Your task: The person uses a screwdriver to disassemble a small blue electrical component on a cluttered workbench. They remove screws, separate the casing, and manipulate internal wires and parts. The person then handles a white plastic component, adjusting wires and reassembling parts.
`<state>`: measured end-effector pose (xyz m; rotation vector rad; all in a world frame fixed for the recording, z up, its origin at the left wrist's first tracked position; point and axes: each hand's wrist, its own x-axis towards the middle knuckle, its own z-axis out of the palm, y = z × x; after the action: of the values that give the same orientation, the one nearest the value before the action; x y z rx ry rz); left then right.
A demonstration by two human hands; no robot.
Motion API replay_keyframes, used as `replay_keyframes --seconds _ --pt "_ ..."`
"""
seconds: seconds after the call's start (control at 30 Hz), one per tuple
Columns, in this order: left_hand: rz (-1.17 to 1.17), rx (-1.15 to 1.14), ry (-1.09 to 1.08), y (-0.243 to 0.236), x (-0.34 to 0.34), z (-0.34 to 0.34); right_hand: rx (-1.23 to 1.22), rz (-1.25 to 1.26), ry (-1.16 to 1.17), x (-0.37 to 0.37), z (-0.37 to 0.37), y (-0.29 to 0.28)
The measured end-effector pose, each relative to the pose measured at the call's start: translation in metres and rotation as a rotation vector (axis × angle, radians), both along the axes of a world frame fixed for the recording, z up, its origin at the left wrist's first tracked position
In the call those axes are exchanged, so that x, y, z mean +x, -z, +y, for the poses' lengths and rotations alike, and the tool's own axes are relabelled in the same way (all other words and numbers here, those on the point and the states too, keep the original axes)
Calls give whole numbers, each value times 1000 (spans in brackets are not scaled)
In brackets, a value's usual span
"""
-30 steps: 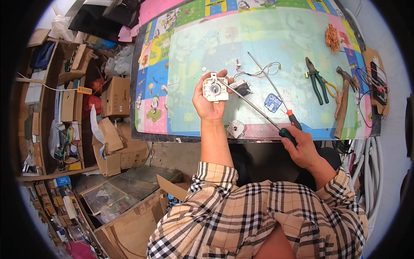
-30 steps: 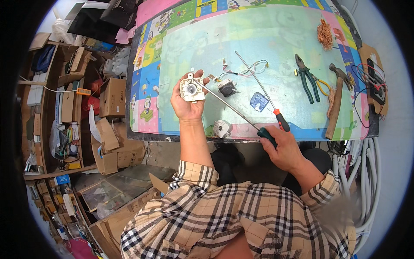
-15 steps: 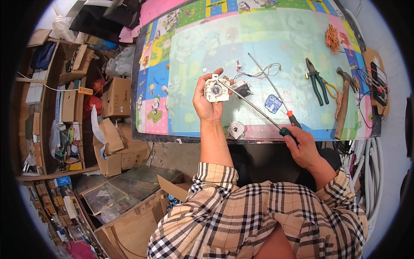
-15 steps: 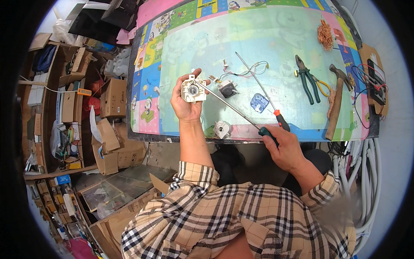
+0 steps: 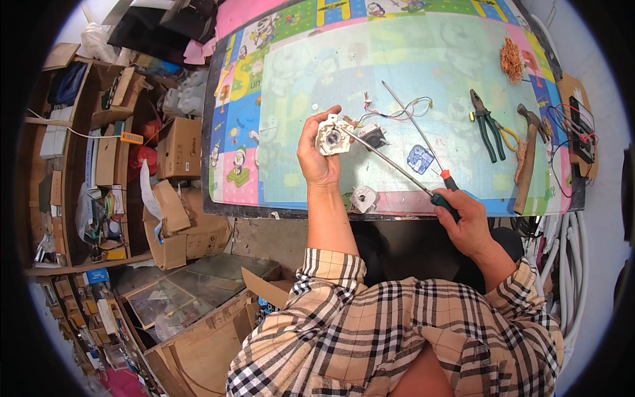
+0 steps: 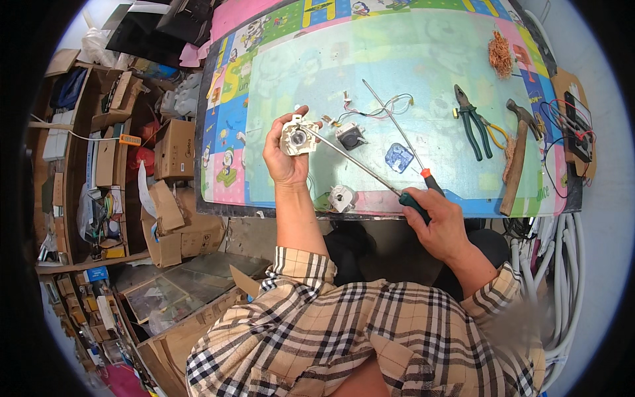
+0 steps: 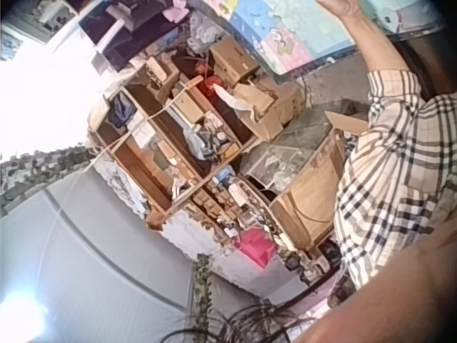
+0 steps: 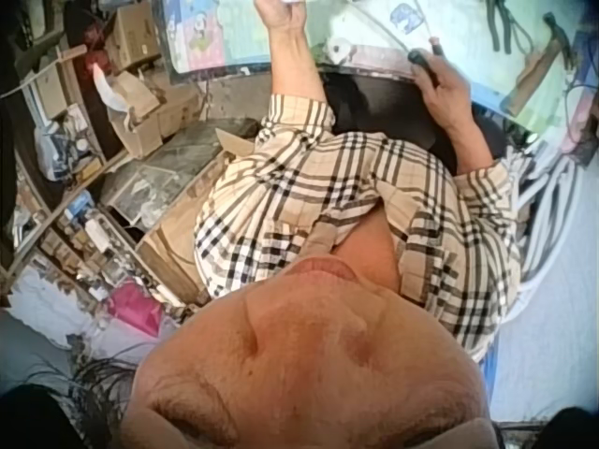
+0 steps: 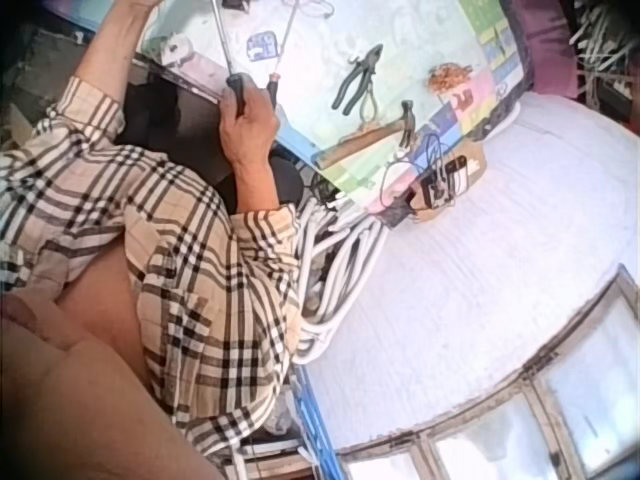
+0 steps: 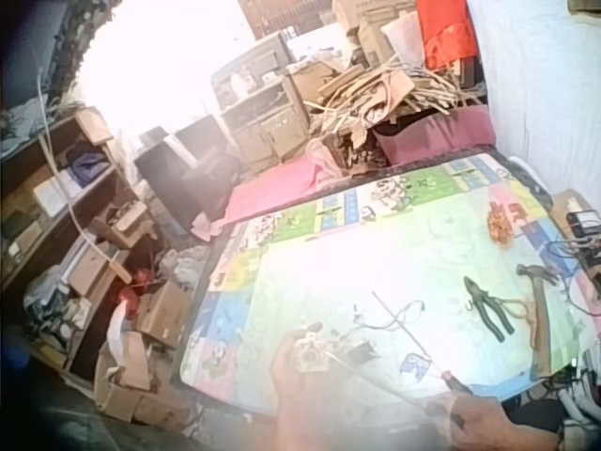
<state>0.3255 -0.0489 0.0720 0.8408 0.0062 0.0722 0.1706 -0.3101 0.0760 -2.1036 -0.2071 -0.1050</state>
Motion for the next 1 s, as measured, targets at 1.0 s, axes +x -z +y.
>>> replay_keyframes --seconds 1.0 --pt "249 -214 234 20 8 9 -44 -31 60 2 2 -1"
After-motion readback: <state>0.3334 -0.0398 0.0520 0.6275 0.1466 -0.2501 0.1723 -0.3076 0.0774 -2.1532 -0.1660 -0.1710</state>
